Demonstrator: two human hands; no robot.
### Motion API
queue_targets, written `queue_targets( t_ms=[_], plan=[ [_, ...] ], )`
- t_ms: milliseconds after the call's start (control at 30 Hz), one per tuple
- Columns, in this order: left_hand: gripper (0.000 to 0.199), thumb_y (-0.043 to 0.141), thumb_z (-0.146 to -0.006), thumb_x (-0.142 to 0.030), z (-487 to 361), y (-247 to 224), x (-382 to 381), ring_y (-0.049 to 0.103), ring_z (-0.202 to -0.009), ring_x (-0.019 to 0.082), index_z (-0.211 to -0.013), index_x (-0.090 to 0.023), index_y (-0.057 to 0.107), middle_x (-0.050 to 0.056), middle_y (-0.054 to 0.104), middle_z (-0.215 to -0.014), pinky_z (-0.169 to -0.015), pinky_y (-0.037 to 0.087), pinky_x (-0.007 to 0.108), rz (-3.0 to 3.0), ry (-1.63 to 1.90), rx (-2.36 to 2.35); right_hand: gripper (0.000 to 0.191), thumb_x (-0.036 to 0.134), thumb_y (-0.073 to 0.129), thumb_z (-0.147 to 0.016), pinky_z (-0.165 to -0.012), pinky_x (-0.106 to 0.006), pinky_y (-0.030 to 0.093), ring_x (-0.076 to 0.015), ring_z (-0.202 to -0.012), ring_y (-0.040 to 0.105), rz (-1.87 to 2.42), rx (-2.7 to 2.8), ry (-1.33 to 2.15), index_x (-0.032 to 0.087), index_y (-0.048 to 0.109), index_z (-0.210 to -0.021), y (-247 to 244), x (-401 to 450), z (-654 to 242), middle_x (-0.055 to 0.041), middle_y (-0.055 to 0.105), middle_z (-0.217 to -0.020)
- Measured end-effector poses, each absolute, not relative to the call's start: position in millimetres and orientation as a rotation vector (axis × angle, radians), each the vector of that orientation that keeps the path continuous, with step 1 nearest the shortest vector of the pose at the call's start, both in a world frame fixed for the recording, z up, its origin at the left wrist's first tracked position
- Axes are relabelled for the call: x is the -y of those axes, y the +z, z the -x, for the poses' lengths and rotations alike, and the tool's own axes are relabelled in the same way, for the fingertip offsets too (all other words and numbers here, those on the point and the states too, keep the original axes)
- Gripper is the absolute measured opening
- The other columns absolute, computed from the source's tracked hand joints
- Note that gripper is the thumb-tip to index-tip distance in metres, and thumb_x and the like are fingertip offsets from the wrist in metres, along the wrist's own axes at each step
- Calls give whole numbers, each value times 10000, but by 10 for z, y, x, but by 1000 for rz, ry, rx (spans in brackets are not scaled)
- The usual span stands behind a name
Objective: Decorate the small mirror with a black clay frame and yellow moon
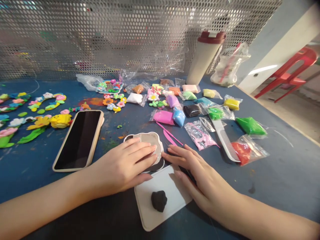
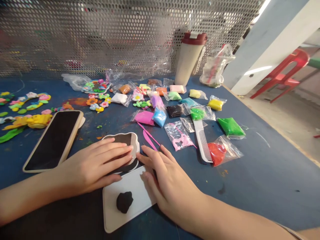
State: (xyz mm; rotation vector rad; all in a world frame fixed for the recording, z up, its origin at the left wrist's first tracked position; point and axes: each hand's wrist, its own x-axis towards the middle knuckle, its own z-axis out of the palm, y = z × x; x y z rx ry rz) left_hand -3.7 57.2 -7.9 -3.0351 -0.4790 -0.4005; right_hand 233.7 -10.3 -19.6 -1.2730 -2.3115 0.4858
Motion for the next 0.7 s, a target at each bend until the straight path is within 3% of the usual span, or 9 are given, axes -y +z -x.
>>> queue_targets(
  t_ms=[233,467,700],
  plan=[
    [376,493,-922,-282,79,-36,-670,501,-1202,295,-1261,-127,543,149,587,-1256,-1029,414,475,3115,-309,362,462,167,387,-948,-1059,-533,410,-217,-1243,538,1271,2308,525,243,203,-1365,-179,91,-2337,-83,618,-1289],
    [370,477,-927,-269,94,-14,-694,484,-1215,299,-1270,-141,528,159,566,-1268,-1015,424,485,3123,-308,350,414,187,382,-955,-1050,-538,422,-236,-1286,494,1301,2337,512,241,241,-1340,-159,104,-2341,-84,598,-1313],
    [470,466,-930,-434,105,7,-748,453,-1245,313,-1290,-137,519,174,536,-1304,-1039,403,482,3160,-224,269,389,199,381,-954,-1035,-537,439,-233,-1288,491,1306,2347,502,260,264,-1320,-154,105,-2343,-68,598,-1314]
  ],
)
